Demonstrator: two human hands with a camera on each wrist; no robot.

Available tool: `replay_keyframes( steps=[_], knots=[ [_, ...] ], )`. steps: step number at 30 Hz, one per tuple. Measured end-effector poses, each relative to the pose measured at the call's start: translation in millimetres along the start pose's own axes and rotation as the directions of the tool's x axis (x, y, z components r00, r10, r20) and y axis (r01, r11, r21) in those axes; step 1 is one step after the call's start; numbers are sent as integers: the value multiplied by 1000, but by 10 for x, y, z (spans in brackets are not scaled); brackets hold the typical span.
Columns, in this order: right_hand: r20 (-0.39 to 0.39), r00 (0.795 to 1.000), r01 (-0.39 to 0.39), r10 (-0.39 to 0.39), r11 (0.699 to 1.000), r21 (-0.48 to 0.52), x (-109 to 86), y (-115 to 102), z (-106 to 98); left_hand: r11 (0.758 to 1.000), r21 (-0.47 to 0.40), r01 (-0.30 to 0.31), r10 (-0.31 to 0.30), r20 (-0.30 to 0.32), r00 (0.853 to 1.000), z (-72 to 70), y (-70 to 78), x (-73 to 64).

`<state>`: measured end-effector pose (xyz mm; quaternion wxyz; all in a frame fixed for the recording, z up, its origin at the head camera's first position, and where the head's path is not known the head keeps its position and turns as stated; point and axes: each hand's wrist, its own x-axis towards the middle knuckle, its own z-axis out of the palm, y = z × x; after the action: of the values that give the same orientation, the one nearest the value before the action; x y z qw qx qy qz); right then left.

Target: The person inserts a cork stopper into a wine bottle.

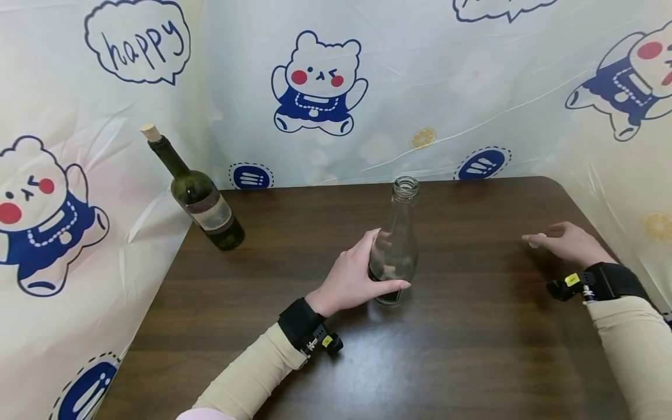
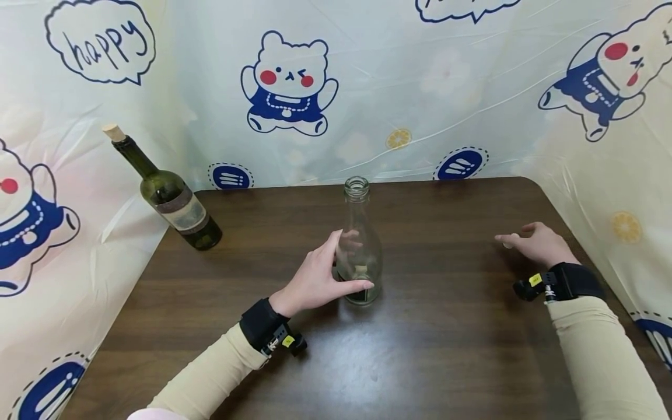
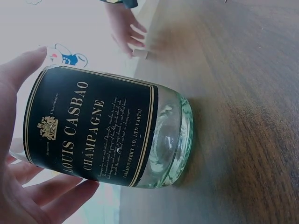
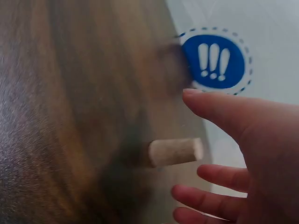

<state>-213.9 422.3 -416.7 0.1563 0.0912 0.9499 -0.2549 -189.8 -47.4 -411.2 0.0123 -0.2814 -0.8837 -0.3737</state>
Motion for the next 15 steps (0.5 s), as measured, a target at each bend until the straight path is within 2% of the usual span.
replay_keyframes(
  steps=[4, 7, 10, 15],
  knots=[
    [-18, 1000, 1, -1, 1000, -15, 88, 62, 85, 1000, -1, 7, -7, 4, 1000, -3, 1, -4],
    [-103, 994, 41, -44, 999, -29, 137, 83, 154, 1000, -2, 18, -18, 9, 1000, -4, 3, -10],
    [-185, 978, 88, -93, 996, -36, 163, 82, 202, 1000, -2, 23, -23, 12, 1000, -3, 8, -12],
    [-249, 965, 83, -76, 996, 21, 186, 21, 234, 1000, 4, 24, -24, 11, 1000, -2, 13, -11]
  ],
)
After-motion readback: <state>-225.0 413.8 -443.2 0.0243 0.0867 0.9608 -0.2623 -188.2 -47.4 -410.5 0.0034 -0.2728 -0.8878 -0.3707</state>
